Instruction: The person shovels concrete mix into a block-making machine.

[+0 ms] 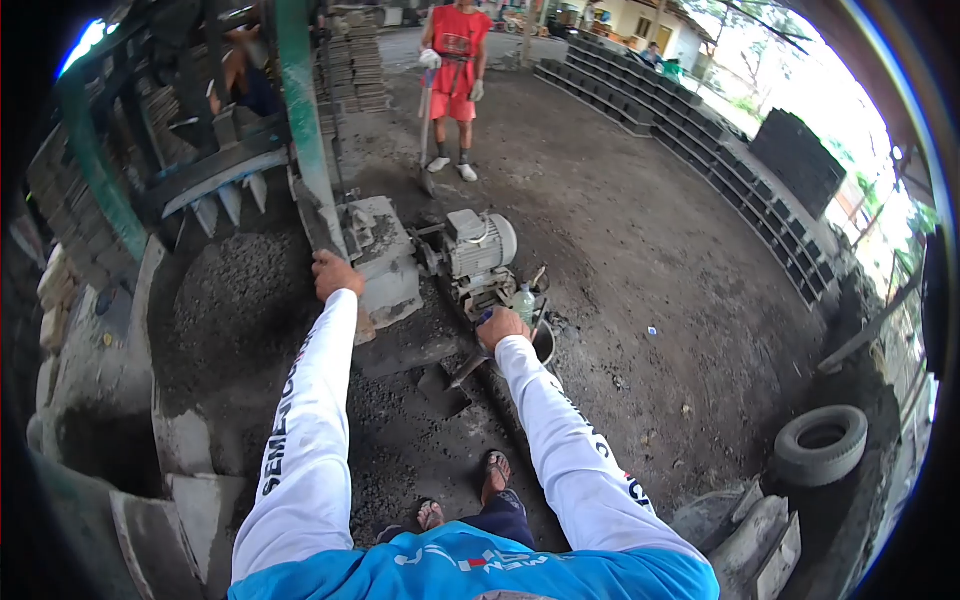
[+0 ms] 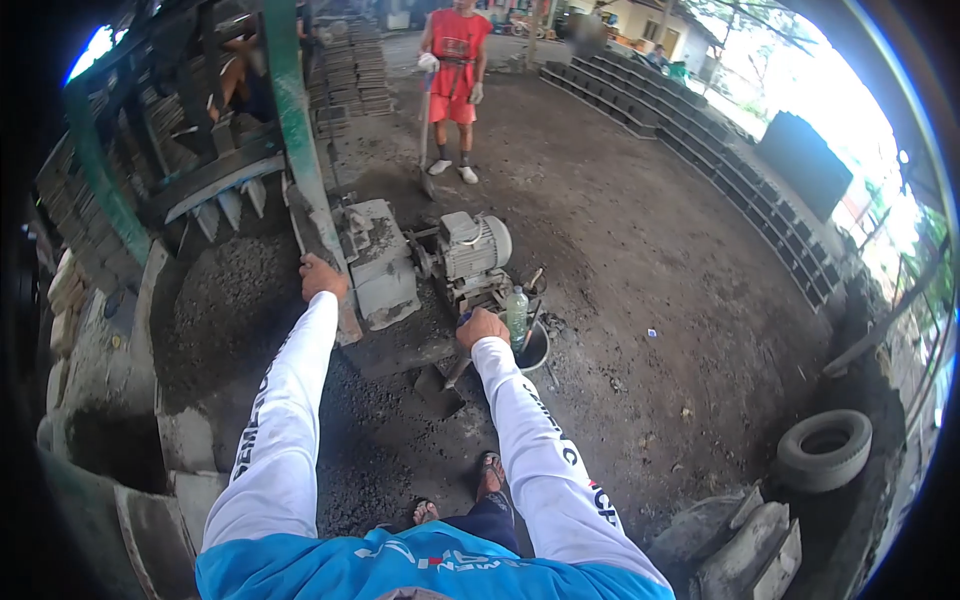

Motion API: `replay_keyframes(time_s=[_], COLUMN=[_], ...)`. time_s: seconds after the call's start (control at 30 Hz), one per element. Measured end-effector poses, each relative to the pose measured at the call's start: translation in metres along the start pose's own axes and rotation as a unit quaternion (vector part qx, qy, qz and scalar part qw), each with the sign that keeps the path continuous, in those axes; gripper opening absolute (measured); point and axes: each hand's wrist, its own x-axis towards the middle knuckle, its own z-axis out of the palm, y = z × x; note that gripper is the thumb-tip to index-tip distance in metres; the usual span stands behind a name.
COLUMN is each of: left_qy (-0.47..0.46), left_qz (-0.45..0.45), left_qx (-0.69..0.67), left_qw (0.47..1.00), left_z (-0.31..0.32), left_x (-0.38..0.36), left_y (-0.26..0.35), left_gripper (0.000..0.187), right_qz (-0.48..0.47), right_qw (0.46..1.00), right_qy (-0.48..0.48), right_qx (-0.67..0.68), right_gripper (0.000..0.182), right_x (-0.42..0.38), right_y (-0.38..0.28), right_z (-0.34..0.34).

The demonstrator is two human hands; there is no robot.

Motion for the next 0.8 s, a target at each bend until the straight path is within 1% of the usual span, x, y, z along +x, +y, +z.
replay_keyframes(time_s=[0.07,0.17,0.2,0.23,0.27,0.33,0.37,0.43,0.47,0.63,0.73,0.8], left_qy=[0.002,0.011,0.01,0.035,0.034,0.046,0.026,0.022,0.024,0.015,0.006,0.007], left_qz=[0.005,0.014,0.021,0.041,0.039,0.049,0.047,0.038,0.037,0.028,0.023,0.021], left_qx=[0.007,0.024,0.023,0.032,0.032,0.042,0.027,0.014,0.024,0.035,0.042,0.041], left_qw=[1.0,1.0,0.999,0.998,0.998,0.997,0.998,0.999,0.999,0.999,0.999,0.999], left_z=[-0.005,-0.001,0.004,0.012,0.013,0.023,0.013,0.011,0.01,0.018,0.007,0.006], left_x=[-0.006,-0.004,0.0,0.004,0.005,0.013,0.006,0.003,-0.001,0.009,-0.003,-0.007], left_y=[0.003,0.002,0.001,-0.002,-0.001,-0.005,-0.002,-0.002,0.0,-0.004,0.0,0.003], left_gripper=[0.091,0.086,0.085,0.084,0.084,0.085,0.086,0.086,0.083,0.084,0.084,0.084], right_qz=[0.005,0.0,0.006,0.003,0.0,-0.003,0.0,-0.003,-0.01,-0.016,-0.007,-0.036], right_qw=[1.0,1.0,0.999,0.999,0.999,0.999,0.999,1.0,1.0,0.999,0.998,0.997], right_qy=[0.0,-0.017,-0.013,0.001,0.016,0.017,0.009,-0.008,-0.015,-0.042,-0.03,-0.068], right_qx=[0.005,0.019,0.029,0.038,0.046,0.049,0.044,0.03,0.021,0.027,0.058,-0.006], right_gripper=[0.036,0.036,0.036,0.036,0.036,0.037,0.037,0.036,0.035,0.034,0.03,0.029], right_x=[-0.009,-0.001,0.0,0.0,-0.001,-0.004,-0.005,-0.003,-0.002,-0.012,-0.02,-0.009], right_y=[0.002,0.019,0.023,0.027,0.031,0.035,0.035,0.036,0.04,0.043,0.045,0.048], right_z=[-0.009,-0.001,0.001,0.004,0.007,0.007,0.005,0.007,0.009,-0.003,-0.006,0.004])
